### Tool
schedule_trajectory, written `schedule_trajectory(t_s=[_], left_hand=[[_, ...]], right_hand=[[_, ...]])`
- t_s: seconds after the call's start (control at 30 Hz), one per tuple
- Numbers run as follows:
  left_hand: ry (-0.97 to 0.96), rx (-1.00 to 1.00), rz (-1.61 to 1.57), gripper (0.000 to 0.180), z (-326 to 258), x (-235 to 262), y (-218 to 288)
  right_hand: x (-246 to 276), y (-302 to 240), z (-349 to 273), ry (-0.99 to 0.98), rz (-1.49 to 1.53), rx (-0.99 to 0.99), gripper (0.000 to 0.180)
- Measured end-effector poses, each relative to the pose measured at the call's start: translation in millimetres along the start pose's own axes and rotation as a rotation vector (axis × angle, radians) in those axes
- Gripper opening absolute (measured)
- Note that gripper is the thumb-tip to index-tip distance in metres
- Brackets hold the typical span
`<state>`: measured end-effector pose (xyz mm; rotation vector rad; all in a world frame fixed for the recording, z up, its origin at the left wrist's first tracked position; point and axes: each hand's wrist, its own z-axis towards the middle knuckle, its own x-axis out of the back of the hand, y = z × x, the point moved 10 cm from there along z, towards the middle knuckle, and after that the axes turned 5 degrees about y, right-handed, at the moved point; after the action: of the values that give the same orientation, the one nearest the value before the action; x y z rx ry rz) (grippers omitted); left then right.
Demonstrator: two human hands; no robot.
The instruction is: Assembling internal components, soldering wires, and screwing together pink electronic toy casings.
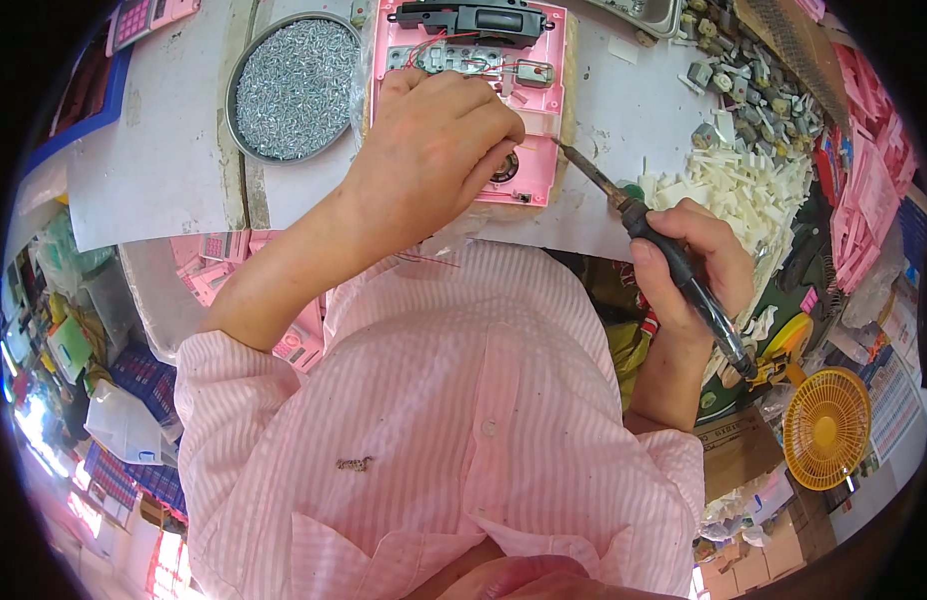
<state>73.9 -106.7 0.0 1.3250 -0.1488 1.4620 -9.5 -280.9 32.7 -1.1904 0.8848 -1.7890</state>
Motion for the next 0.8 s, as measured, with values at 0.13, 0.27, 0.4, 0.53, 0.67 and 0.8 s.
schedule_trajectory(t_s=[0.13,0.27,0.4,0.53,0.67,0.8], left_hand=[[-0.061,-0.045,0.084,0.020,-0.1,-2.3,6.2],[-0.137,-0.074,0.145,0.023,0.6,-7.9,8.9],[-0.151,-0.101,0.194,0.025,3.2,-9.2,10.4],[-0.162,-0.104,0.219,0.027,3.2,-10.1,10.3],[-0.149,-0.103,0.215,0.028,3.7,-8.4,11.6],[-0.138,-0.070,0.226,0.028,3.3,-8.9,9.8]], right_hand=[[-11.2,-4.0,2.0,-0.092,-0.031,0.022,0.029],[-18.7,-4.5,1.9,-0.131,-0.042,0.040,0.028],[-22.4,-5.0,3.0,-0.145,-0.045,0.062,0.028],[-24.7,-4.7,4.0,-0.146,-0.046,0.065,0.028],[-26.9,-3.5,4.5,-0.158,-0.061,0.055,0.028],[-27.8,-2.0,4.4,-0.147,-0.059,0.053,0.028]])
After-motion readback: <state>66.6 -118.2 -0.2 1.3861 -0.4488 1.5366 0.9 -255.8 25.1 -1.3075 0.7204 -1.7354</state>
